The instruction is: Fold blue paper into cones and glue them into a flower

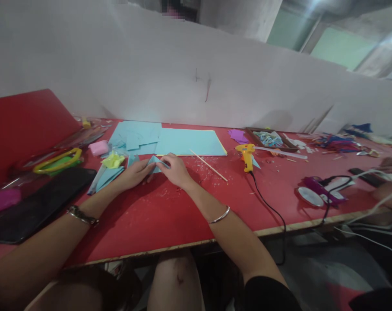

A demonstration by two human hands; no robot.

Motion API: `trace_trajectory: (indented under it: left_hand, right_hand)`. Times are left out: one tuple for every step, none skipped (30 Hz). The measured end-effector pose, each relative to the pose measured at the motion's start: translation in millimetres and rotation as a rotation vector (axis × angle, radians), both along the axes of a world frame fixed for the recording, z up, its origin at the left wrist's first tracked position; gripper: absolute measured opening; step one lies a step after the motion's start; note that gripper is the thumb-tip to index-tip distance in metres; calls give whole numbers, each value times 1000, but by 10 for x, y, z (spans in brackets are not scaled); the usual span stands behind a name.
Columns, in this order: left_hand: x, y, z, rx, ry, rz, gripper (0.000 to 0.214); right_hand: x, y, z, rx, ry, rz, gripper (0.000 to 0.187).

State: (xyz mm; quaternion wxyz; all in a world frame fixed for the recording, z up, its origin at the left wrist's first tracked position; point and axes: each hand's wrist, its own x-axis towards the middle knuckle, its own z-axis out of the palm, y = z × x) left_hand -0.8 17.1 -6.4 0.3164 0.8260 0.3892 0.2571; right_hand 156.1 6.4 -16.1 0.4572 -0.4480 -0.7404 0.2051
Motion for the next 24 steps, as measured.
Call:
trace_trajectory:
  left_hand:
    - [3,-8,9,-10,3,-6,39]
    - [5,-17,17,-21,6,-14,39]
    - [8,-25,25,-33,9,-25,39]
    - [10,-33,31,-44,12,-37,39]
    - [11,-39,34,-54,15,-51,38]
    - [10,-42,35,-65,17,-66,37]
    - [8,-41,33,-80,20,-82,36]
    - [5,-39,30,-96,23,-96,35]
    - [0,-34,26,-112,26,-108,35]
    - [-5,-28,23,-128,29,-118,34]
    - [-12,-21,22,-142,31,-127,34]
    - [-19,-16,23,-154,33,-135,35]
    - [-27,-12,28,-164,38,-144,36]
    - [-35,-10,35,-173,48,-157,37]
    - [-44,-10,43,-180,63,-173,39]
    - [-53,-11,52,-184,78,-187,41]
    - [-62,-12,59,-188,92,-197,43]
    - [-72,-13,63,-194,104,-205,43]
    - [-81,-13,65,-203,110,-207,43]
    - [-89,-12,64,-215,115,-206,43]
    - [-96,-10,62,-230,119,-201,42]
    - [-103,-7,58,-245,121,-196,41]
    - [-108,-3,54,-255,123,-191,40]
    - [-113,0,50,-257,124,-184,40]
  right_hand:
    - [-2,-4,5,10,19,-1,14]
    - [-3,-8,10,18,45,1,10]
    - [-3,-11,14,25,69,5,8]
    - [-1,-13,17,30,85,13,7]
    - [1,-12,17,32,91,24,8]
    - [4,-9,16,29,91,39,8]
    - [7,-5,12,19,93,55,8]
    - [10,1,8,-1,103,69,8]
    - [12,9,4,-33,122,81,8]
    - [14,16,0,-74,151,92,8]
    - [17,23,-2,-121,183,109,9]
    - [19,28,-2,-171,213,136,9]
    - [22,31,0,-218,238,173,9]
    - [26,31,5,-258,257,216,9]
    - [32,29,11,-290,273,256,9]
    - [38,25,18,-315,282,291,9]
    - [44,19,24,-335,288,317,10]
    - [50,12,29,-350,293,335,11]
    - [56,6,33,-362,298,350,11]
    - [61,0,35,-373,303,363,12]
    - [64,-5,36,-382,309,374,13]
    - [67,-10,36,-388,315,382,13]
    - [67,-13,37,-391,318,387,14]
    - [67,-15,38,-391,315,391,14]
